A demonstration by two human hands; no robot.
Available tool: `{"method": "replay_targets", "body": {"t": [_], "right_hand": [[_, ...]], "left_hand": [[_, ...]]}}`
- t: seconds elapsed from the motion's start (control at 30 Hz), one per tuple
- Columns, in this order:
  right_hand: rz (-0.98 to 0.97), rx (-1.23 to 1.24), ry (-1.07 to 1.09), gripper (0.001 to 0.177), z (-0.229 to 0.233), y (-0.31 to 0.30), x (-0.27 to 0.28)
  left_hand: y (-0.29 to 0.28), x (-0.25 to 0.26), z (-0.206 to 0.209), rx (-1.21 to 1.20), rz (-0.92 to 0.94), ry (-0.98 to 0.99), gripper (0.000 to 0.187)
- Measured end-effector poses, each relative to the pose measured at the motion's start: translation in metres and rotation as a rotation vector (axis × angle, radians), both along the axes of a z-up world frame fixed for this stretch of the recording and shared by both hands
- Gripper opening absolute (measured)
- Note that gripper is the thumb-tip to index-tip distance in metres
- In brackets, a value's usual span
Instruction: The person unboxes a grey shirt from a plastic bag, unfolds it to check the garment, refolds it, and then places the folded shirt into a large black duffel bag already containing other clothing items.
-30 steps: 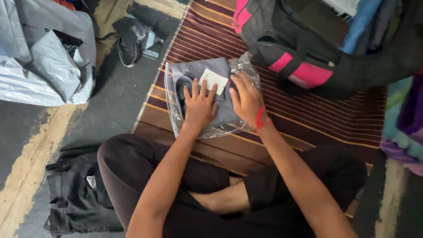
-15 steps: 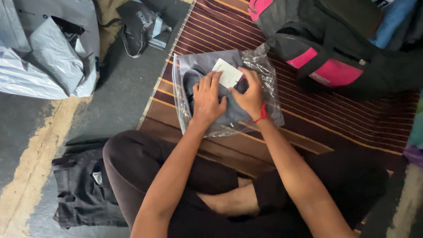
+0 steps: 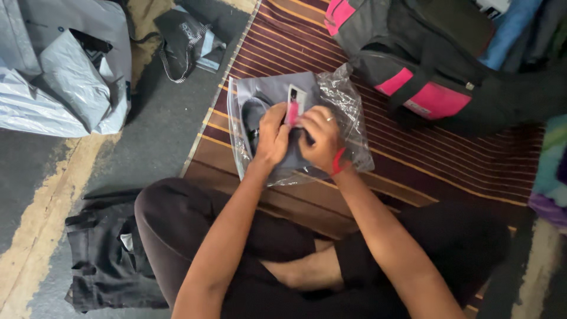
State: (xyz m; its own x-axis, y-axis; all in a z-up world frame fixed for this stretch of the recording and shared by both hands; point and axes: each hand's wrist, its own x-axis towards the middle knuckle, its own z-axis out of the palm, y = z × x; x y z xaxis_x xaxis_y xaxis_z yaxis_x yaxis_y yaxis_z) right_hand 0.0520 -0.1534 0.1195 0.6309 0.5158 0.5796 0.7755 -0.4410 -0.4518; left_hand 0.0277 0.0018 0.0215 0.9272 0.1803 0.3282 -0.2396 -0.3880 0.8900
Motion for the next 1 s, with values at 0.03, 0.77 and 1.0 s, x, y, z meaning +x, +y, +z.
{"method": "replay_targets", "body": {"t": [0.03,0.77,1.0], "right_hand": [[0.039,-0.01,-0.004,0.033,0.0,0.0,0.0],[-0.159,-0.162,0.11,0.047,-0.063,-0.003,0.003],[-0.171,0.1,0.282,0.04,-0.083,-0.005,0.011]], "left_hand": [[0.0,0.003,-0.001,-0.1,-0.006,-0.001,0.034],[-0.003,-0.007,0.041,0.454,0.332,-0.051,0.038],[-0.002,-0.005,0.036,0.522,0.316,-0.065,0.026]]}}
